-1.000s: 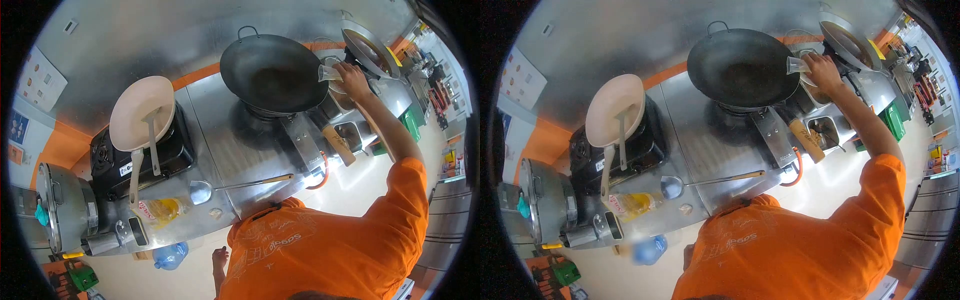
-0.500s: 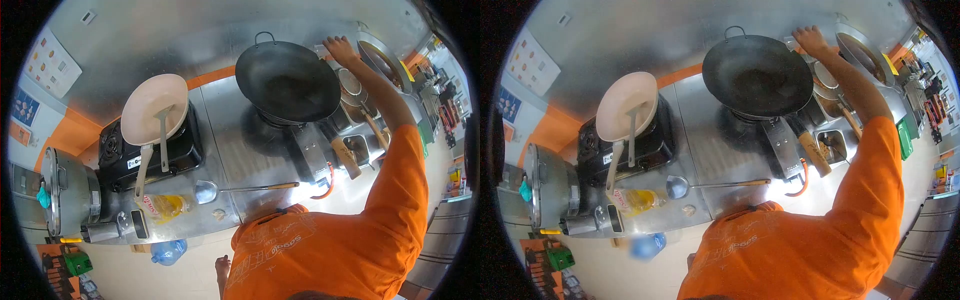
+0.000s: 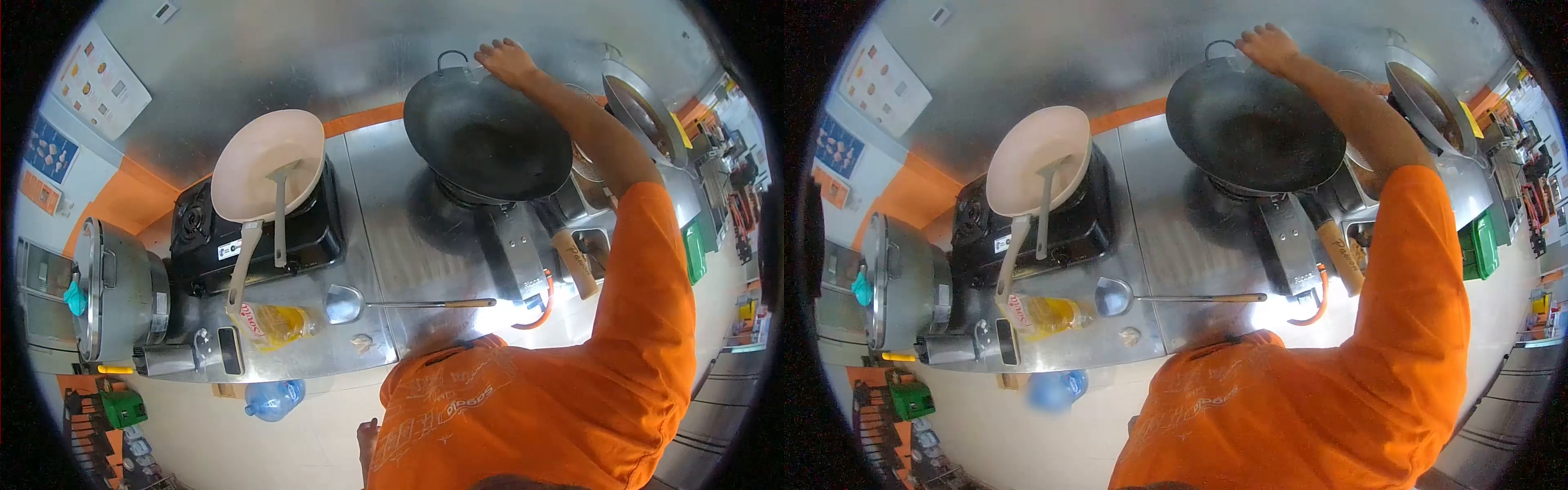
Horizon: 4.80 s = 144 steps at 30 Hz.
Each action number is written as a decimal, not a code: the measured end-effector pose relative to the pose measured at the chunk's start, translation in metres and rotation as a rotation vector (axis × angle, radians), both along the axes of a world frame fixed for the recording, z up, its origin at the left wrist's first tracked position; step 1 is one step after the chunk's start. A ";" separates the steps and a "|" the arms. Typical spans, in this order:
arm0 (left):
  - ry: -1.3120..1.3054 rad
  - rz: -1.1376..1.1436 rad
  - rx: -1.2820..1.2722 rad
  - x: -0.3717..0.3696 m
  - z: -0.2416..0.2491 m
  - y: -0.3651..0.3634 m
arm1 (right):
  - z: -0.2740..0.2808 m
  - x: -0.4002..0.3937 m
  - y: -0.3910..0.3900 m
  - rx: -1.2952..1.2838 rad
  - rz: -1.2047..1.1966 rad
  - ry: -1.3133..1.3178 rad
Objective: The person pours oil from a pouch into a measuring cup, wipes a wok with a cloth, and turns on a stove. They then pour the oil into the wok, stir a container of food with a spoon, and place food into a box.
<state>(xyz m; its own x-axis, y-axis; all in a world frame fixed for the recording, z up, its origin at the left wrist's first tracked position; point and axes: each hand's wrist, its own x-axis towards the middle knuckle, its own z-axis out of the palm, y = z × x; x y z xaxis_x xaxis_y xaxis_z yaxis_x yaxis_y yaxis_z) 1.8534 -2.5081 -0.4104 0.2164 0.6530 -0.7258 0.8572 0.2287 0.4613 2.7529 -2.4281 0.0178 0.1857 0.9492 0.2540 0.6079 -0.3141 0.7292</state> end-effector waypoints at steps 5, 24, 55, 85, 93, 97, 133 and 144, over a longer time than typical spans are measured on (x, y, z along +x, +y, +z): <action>-0.008 -0.135 0.023 -0.004 -0.006 0.008 | 0.002 -0.037 -0.011 -0.121 -0.011 0.079; -0.344 0.308 -0.309 0.025 0.017 0.046 | 0.026 -0.057 -0.061 0.004 0.027 0.061; -0.322 -0.125 -0.087 -0.015 0.003 0.086 | 0.038 -0.126 -0.086 0.032 -0.033 0.045; -0.255 0.106 -0.357 -0.044 -0.042 0.140 | 0.049 -0.156 -0.084 0.271 -0.245 -0.016; -0.195 0.033 -0.344 -0.045 -0.040 0.148 | 0.046 -0.160 -0.089 0.268 -0.268 -0.040; -0.103 -0.080 -0.326 -0.026 -0.027 0.147 | 0.047 -0.157 -0.083 0.419 -0.365 -0.033; -0.254 0.036 -0.488 -0.047 -0.036 0.137 | -0.083 -0.442 -0.143 1.417 -0.034 0.957; -0.154 0.187 -0.847 -0.016 -0.093 0.128 | -0.040 -0.304 -0.254 0.880 -0.917 2.264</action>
<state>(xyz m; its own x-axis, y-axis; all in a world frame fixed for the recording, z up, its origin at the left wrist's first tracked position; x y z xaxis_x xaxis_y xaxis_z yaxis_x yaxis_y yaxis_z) 1.8379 -2.3799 -0.5030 0.2953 -0.0574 -0.9537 0.7134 0.6772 0.1802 2.4489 -2.6817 -0.0221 0.6337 0.4053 -0.6589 -0.4520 -0.4972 -0.7406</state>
